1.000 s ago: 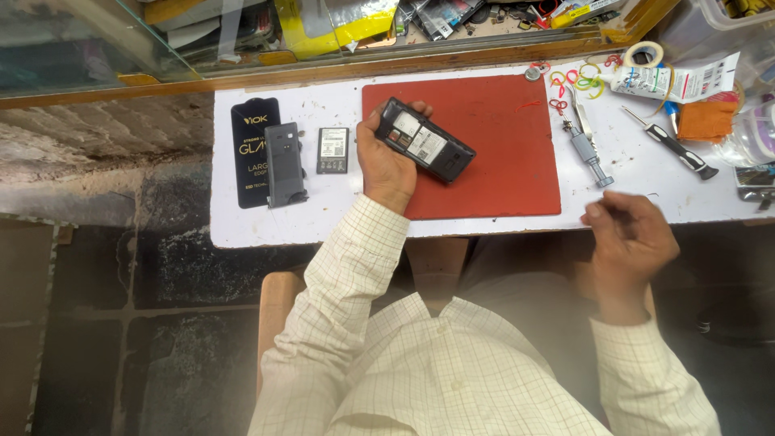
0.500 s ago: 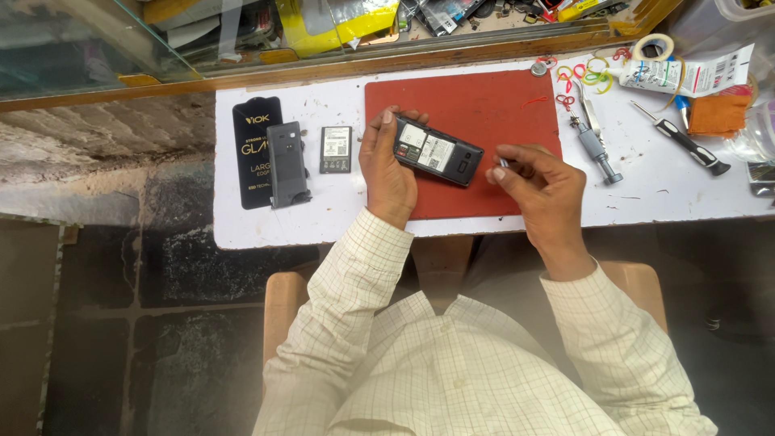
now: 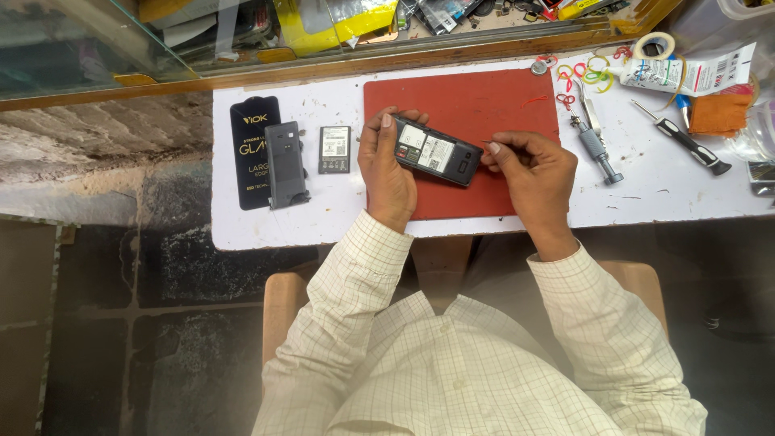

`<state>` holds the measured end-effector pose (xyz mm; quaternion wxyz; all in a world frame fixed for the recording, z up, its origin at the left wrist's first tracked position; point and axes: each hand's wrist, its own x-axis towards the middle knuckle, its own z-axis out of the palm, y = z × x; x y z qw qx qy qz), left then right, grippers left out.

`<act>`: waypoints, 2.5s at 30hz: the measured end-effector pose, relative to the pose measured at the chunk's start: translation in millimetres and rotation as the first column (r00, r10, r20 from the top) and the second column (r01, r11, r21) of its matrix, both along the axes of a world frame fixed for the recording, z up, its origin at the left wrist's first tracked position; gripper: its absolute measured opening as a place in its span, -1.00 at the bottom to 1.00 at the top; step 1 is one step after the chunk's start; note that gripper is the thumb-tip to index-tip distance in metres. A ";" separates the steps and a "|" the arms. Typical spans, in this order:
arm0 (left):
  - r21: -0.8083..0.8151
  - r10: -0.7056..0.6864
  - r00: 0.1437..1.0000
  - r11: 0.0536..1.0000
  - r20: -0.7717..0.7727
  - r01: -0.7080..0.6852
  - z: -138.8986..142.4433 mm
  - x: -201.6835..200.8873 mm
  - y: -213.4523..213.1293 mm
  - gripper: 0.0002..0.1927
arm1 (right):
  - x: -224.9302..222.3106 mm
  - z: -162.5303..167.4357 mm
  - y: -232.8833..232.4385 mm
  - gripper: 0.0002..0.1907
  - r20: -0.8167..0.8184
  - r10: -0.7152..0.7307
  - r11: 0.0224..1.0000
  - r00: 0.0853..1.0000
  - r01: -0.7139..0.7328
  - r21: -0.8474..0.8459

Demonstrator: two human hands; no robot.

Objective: The person removes the back cover and battery from a feature phone, then uses a screwdriver to remove screws from the internal frame. The person continues to pry open the phone casing to separate the front and back halves.

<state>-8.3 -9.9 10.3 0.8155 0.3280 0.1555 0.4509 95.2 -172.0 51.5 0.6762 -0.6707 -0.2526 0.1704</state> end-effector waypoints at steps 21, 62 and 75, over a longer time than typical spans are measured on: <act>0.052 0.003 1.000 0.999 -0.026 -0.002 4.7 -2.3 -4.8 -0.78 | -17.1 4.2 5.5 -0.92 0.630 -0.062 0.994 0.774 0.107 -0.034; 0.243 -0.071 0.996 0.968 0.057 0.055 17.8 -2.1 -7.3 -0.67 | 75.3 31.7 23.1 -0.85 0.443 0.669 0.724 0.597 -0.389 -0.569; 0.340 0.029 0.990 0.940 -0.135 0.019 7.4 -5.3 -0.7 -0.60 | 92.7 57.0 36.3 -0.86 -0.182 0.733 0.419 0.656 -0.646 -0.638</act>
